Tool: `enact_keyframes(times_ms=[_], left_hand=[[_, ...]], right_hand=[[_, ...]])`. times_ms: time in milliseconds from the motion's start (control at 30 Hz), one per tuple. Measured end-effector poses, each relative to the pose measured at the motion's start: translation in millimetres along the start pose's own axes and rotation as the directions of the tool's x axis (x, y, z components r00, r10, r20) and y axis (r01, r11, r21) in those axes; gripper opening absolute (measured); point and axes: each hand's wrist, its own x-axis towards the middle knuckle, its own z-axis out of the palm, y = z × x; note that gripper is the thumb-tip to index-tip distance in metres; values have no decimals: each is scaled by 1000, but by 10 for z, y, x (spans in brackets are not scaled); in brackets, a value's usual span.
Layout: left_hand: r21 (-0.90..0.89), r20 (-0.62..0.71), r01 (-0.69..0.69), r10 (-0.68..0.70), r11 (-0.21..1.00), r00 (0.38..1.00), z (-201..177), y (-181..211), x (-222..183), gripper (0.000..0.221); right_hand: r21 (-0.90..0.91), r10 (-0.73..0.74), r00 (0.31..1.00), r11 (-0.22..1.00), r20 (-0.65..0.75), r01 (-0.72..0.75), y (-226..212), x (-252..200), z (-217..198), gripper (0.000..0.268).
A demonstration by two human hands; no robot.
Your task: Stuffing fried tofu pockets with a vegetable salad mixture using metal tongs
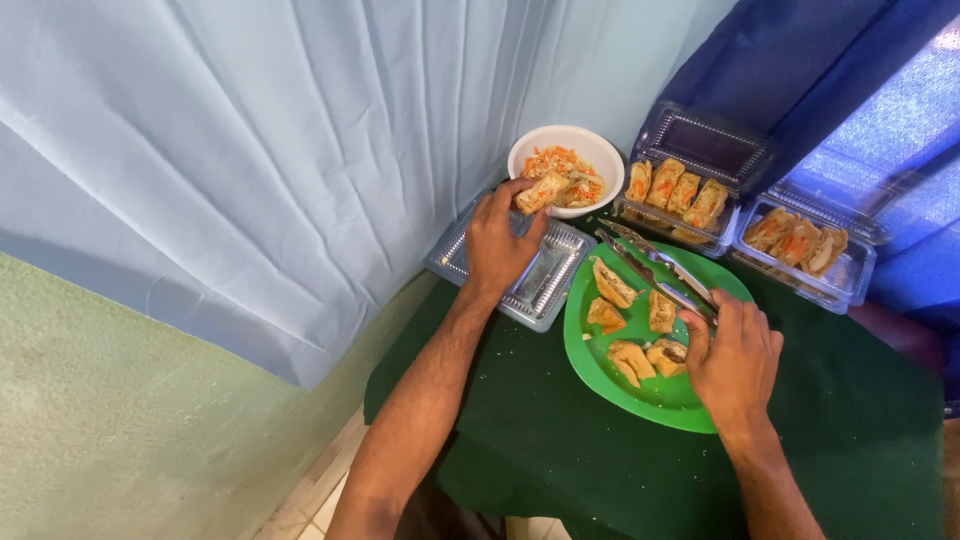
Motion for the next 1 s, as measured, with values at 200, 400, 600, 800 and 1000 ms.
enact_keyframes(times_ms=[200,400,600,800,1000], left_hand=[[-27,12,18,-18,999,1000,-30,99,18,45],[-13,-6,-25,25,1000,1000,0,57,7,33],[-47,-9,-37,37,998,999,17,29,32,30],[-80,-29,-27,24,996,999,8,42,46,40],[-31,95,-67,69,997,993,56,-162,-42,42]], right_hand=[[-3,48,998,999,31,-48,-30,31,-64,47],[-27,16,1000,999,-15,-16,-17,26,-24,50],[6,78,993,997,89,-79,-114,94,-134,46],[-27,30,998,999,54,-29,-22,29,-3,48],[-59,45,986,998,160,-36,6,25,-21,52]])
